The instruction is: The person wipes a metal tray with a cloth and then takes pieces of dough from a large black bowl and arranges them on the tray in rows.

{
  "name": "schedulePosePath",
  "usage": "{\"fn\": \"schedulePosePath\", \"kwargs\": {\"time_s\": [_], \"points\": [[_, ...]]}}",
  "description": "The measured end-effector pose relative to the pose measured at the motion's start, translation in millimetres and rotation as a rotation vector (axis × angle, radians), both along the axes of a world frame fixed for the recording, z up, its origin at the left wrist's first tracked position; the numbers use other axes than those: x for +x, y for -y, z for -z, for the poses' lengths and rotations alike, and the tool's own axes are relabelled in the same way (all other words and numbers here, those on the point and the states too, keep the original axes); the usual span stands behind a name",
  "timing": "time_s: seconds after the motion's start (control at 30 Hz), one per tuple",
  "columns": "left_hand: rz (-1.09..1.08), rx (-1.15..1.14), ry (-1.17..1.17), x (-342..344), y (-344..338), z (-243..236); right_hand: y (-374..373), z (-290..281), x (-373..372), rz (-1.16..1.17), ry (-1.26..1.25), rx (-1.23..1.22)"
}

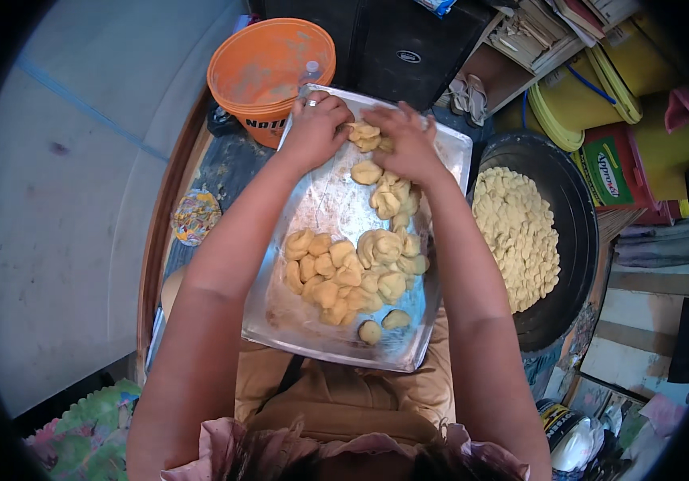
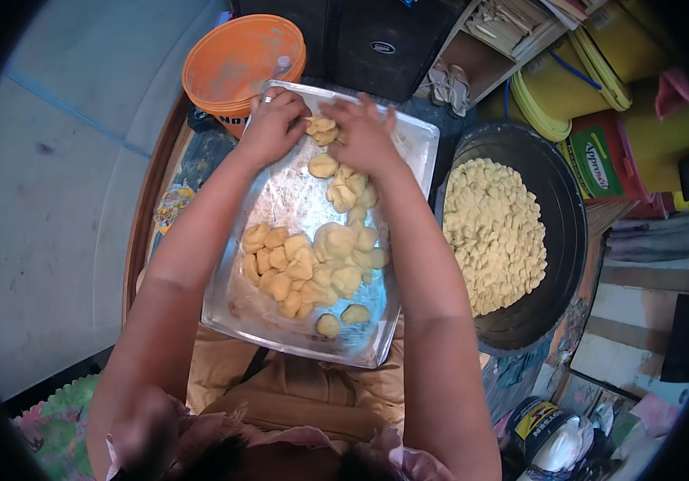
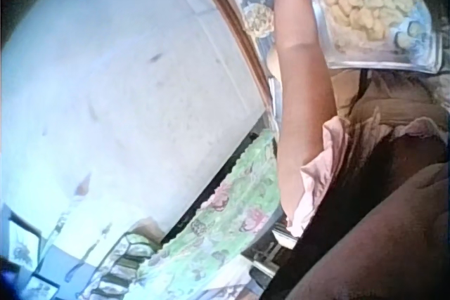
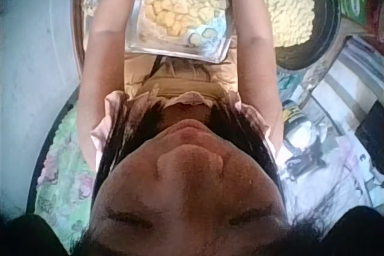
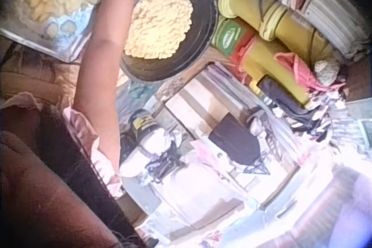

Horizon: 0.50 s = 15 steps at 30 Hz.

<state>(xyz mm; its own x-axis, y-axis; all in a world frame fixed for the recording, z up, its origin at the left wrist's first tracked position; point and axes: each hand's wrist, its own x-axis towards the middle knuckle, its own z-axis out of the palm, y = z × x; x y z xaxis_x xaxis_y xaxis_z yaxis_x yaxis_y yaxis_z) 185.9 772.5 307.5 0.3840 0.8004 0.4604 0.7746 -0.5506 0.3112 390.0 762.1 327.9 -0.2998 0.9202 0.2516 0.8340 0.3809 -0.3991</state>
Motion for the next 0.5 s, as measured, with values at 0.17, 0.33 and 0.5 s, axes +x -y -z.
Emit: {"fn": "schedulePosePath", "kwargs": {"time_s": [0.17, 0.33, 0.5], "points": [[-0.107, 0.025, 0.019, 11.2, -3.2, -5.4, -28.8, -7.3, 18.1, -0.035, 0.033, -0.202], [-0.163, 0.008, -0.040, 23.0, -7.8, -8.2, -44.3, 2.6, 42.1, 0.132, -0.664, -0.356], [-0.013, 0.196, -0.141, 30.1, -6.5, -6.2, -43.3, 5.9, 41.1, 0.015, -0.984, -0.365]]}}
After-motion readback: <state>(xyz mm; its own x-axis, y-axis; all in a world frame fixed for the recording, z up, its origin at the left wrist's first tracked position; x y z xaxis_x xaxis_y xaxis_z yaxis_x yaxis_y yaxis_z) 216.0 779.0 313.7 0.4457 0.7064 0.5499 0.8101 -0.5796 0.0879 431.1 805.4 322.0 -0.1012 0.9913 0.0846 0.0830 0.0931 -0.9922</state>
